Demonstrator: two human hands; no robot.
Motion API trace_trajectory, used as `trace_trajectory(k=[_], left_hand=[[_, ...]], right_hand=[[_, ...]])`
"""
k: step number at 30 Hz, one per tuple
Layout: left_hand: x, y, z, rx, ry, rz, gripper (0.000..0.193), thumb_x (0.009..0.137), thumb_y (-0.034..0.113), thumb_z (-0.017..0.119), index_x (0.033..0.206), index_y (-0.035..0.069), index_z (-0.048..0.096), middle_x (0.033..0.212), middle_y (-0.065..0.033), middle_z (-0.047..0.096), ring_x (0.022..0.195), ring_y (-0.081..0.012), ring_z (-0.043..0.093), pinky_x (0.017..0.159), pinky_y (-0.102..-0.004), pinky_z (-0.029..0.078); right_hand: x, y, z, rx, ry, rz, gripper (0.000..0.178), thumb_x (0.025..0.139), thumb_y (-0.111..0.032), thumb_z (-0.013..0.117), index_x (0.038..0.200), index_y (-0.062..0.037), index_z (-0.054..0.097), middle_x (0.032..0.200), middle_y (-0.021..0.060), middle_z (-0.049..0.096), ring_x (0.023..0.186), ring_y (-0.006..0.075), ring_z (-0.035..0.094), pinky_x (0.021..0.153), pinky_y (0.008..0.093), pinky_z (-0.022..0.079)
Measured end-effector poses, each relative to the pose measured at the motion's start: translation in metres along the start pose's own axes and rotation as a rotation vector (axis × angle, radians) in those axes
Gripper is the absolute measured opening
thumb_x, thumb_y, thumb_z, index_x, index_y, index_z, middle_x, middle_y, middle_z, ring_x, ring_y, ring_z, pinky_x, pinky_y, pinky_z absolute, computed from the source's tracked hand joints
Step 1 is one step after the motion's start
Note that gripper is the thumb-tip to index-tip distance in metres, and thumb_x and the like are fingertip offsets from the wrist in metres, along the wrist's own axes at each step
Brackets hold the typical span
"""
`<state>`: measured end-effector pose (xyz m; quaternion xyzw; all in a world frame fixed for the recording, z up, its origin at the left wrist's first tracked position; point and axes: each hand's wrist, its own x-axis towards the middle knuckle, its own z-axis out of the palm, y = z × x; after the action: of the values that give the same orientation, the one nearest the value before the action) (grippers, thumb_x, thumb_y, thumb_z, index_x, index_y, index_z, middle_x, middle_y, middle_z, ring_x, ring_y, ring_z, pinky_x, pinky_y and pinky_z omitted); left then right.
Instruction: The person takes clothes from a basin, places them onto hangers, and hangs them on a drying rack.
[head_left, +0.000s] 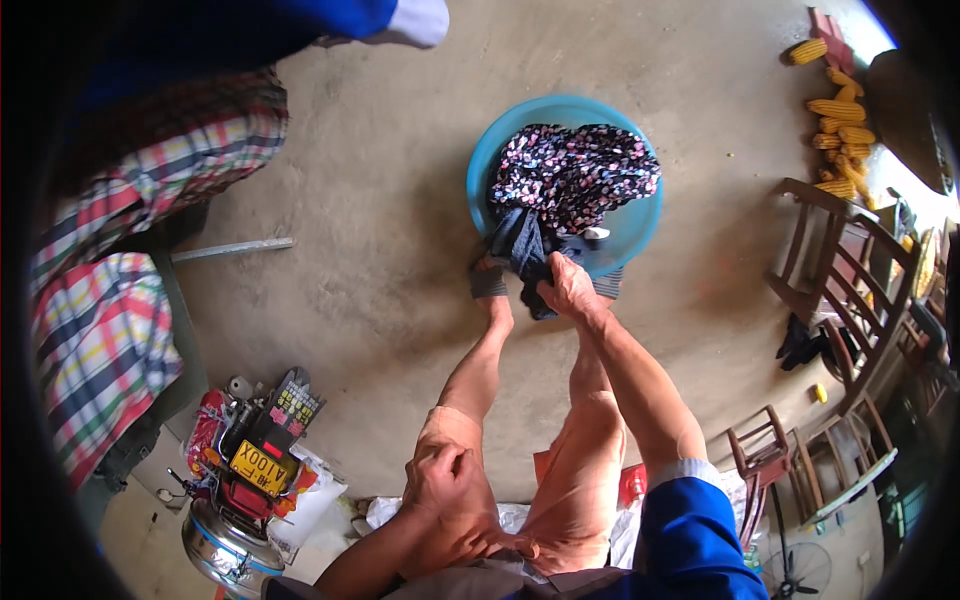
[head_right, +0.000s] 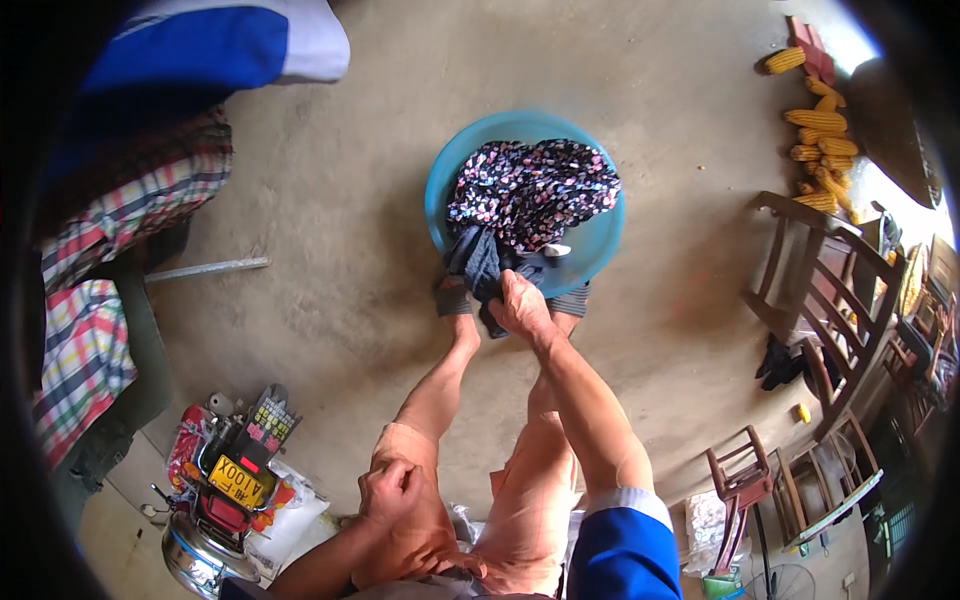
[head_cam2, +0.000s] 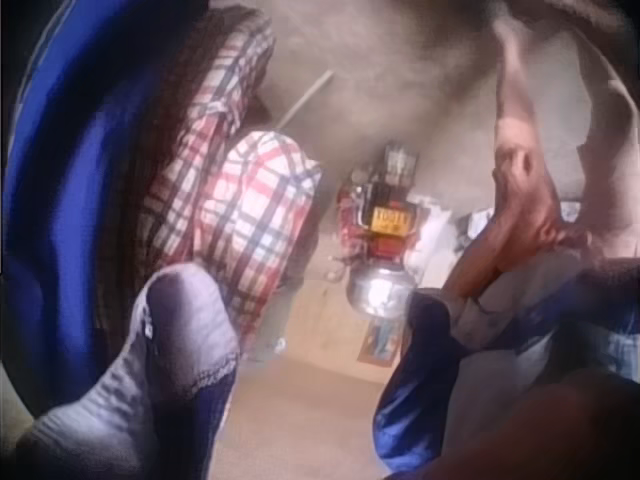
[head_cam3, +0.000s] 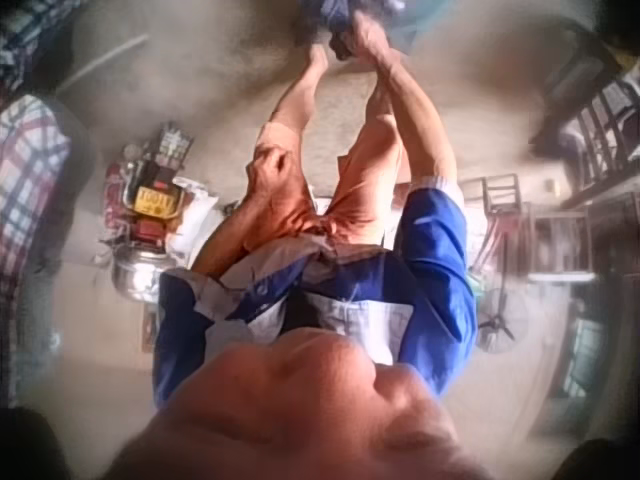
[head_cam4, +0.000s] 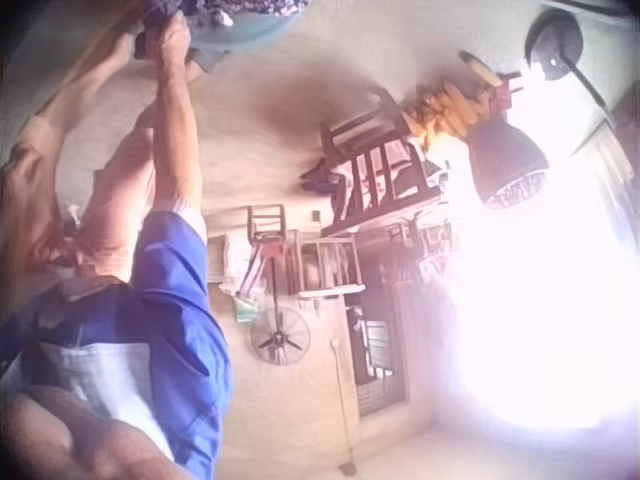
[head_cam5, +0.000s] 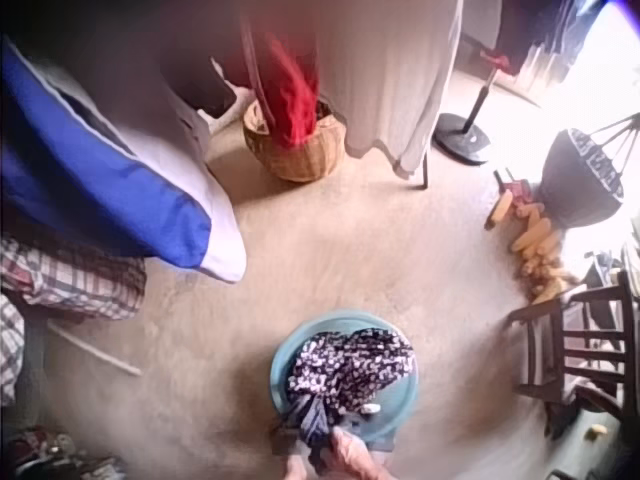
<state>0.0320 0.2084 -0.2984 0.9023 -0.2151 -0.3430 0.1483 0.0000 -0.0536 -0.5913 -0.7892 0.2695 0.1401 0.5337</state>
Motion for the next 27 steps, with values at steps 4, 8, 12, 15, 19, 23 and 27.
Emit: trace_trajectory(k=[4,8,12,15,19,23,27], left_hand=[[-0.005,-0.003,-0.004,0.013,-0.034,-0.004,0.014,0.081,0.019,0.072,0.073,0.011,0.064,0.06,-0.0101,0.062,0.054,-0.0308,0.063,0.05,-0.0408,0.05],[-0.004,0.005,0.004,0.007,-0.048,0.001,0.015,0.082,0.023,0.071,0.076,0.01,0.065,0.06,-0.0099,0.062,0.057,-0.0338,0.063,0.054,-0.0435,0.05],[0.009,0.0,0.013,-0.166,-0.073,-0.129,0.018,0.084,0.026,0.068,0.08,0.009,0.067,0.072,-0.0112,0.066,0.061,-0.0303,0.063,0.058,-0.0396,0.051],[0.042,0.009,0.015,-0.957,-0.434,-1.01,0.024,0.09,0.022,0.065,0.106,0.004,0.061,0.092,-0.0044,0.064,0.083,-0.0159,0.062,0.075,-0.0308,0.052],[0.071,0.021,0.01,-1.578,-0.554,-0.938,0.026,0.091,0.021,0.063,0.109,0.003,0.06,0.096,-0.0059,0.065,0.087,-0.0171,0.063,0.079,-0.0319,0.051],[0.087,0.055,-0.001,-1.707,-0.619,-0.823,0.029,0.092,0.021,0.062,0.113,0.002,0.06,0.1,-0.0074,0.065,0.091,-0.0184,0.063,0.082,-0.033,0.051],[0.077,0.077,-0.025,-1.726,-0.609,-0.757,0.031,0.092,0.021,0.061,0.117,0.001,0.059,0.105,-0.0089,0.065,0.096,-0.0196,0.063,0.086,-0.034,0.051]], right_hand=[[-0.029,-0.089,-0.077,0.346,-0.019,0.128,0.033,0.076,-0.013,0.063,0.104,0.0012,0.055,0.083,0.0102,0.057,0.082,0.0159,0.054,0.073,0.0326,0.047],[-0.077,-0.15,-0.126,0.812,-0.084,0.047,0.028,0.082,-0.003,0.058,0.11,-0.0026,0.055,0.099,-0.0008,0.056,0.094,0.007,0.048,0.084,0.0255,0.044],[-0.122,-0.214,-0.158,1.018,-0.196,0.007,0.021,0.083,-0.003,0.064,0.093,-0.0068,0.047,0.088,-0.0041,0.048,0.084,0.004,0.044,0.073,0.0219,0.04],[-0.159,-0.246,-0.164,0.966,-0.202,-0.164,0.021,0.082,-0.005,0.066,0.092,-0.0056,0.048,0.084,-0.0023,0.048,0.079,0.0072,0.046,0.066,0.0253,0.04],[-0.201,-0.313,-0.187,0.964,-0.326,-0.329,0.025,0.079,-0.007,0.071,0.089,-0.0046,0.048,0.073,0.0053,0.051,0.063,0.0173,0.053,0.055,0.0324,0.042],[-0.246,-0.35,-0.192,1.005,-0.381,-0.508,0.018,0.081,-0.006,0.065,0.091,-0.0014,0.05,0.077,0.0095,0.054,0.066,0.0254,0.058,0.058,0.0353,0.044],[-0.28,-0.381,-0.212,0.932,-0.523,-0.491,0.018,0.085,-0.006,0.063,0.098,-0.0008,0.052,0.084,0.0117,0.056,0.073,0.0278,0.06,0.063,0.0361,0.047]])
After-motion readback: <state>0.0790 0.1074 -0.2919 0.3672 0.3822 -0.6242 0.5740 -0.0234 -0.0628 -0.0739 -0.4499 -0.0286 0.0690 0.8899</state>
